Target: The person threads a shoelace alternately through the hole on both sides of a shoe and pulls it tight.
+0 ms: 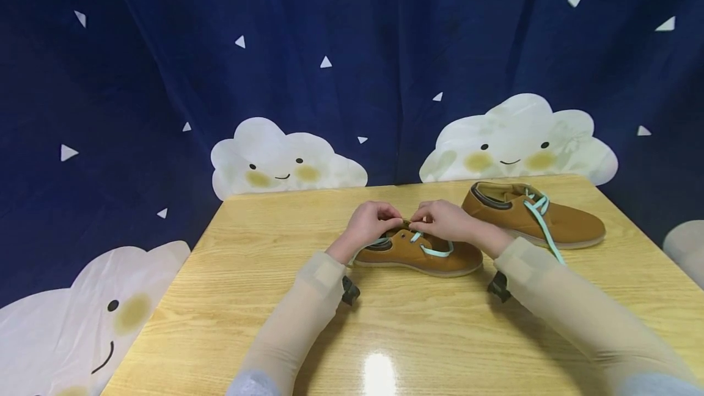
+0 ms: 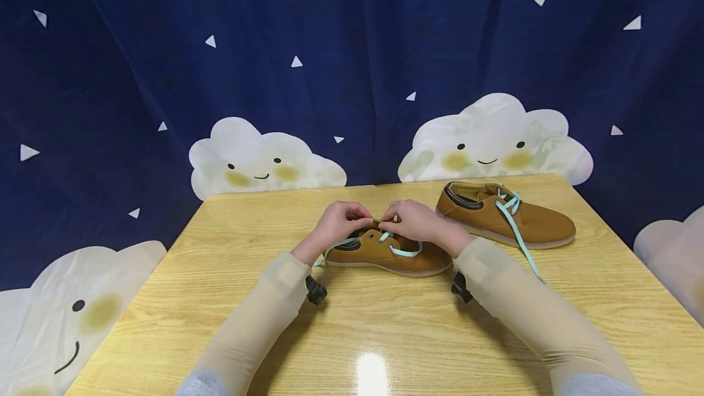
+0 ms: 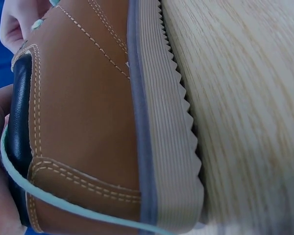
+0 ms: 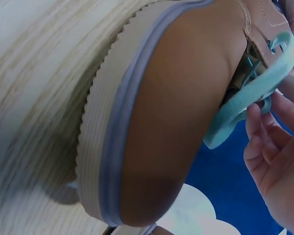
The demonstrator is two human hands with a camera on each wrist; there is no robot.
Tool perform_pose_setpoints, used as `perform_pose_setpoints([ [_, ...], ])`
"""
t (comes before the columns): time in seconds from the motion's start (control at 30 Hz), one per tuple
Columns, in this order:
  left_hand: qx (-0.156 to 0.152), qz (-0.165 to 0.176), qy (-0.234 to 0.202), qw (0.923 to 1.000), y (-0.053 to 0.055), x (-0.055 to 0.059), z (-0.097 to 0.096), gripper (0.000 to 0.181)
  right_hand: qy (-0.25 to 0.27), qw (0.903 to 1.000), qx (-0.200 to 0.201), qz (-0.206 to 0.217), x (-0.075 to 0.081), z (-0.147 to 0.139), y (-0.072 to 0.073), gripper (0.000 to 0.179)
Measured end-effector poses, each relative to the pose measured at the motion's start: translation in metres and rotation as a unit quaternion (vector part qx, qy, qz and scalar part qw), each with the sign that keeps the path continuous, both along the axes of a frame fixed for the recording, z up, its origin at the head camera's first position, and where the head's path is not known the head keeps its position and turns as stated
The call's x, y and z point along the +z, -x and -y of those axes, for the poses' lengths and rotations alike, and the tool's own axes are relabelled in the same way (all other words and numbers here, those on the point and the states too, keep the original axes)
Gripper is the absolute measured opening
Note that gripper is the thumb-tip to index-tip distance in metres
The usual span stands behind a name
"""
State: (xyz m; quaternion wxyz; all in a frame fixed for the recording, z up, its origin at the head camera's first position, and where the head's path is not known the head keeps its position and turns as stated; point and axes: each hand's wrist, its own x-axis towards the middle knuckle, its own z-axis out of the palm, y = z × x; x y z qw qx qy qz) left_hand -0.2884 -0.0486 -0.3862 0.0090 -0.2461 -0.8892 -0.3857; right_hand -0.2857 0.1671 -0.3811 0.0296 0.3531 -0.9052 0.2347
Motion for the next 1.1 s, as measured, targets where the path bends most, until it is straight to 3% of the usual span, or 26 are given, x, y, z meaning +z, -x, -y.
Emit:
perform_pose_setpoints([
  [0.3,0.001,0.003,-0.014,0.9999,-0.0006,-0.0006,0.0012,0.007,0.008,0.9994,-0.021,0.026,0.0008,0.0038,0.0012,0.016],
  [0.53,0.0,0.007,-0.066,0.9978,-0.0005,-0.0009,0.0029,0.006,0.033,0.9971,-0.034,0.06,0.0046,0.0049,-0.0002,0.018],
  [0.7,-0.013,0.016,-0.021,0.9996,-0.0004,0.0002,0.0017,0.01,0.06,0.9935,-0.039,0.088,0.0029,0.0045,0.0018,0.02],
  [0.87,-0.001,0.014,0.036,0.9993,0.0012,0.002,-0.0018,0.016,0.079,0.9902,-0.05,0.103,0.0027,0.0052,0.0032,0.021],
  [1.1,0.006,0.018,0.062,0.9979,0.0022,-0.0002,-0.0057,0.015,0.081,0.9875,-0.064,0.119,0.0011,0.007,0.0043,0.022],
])
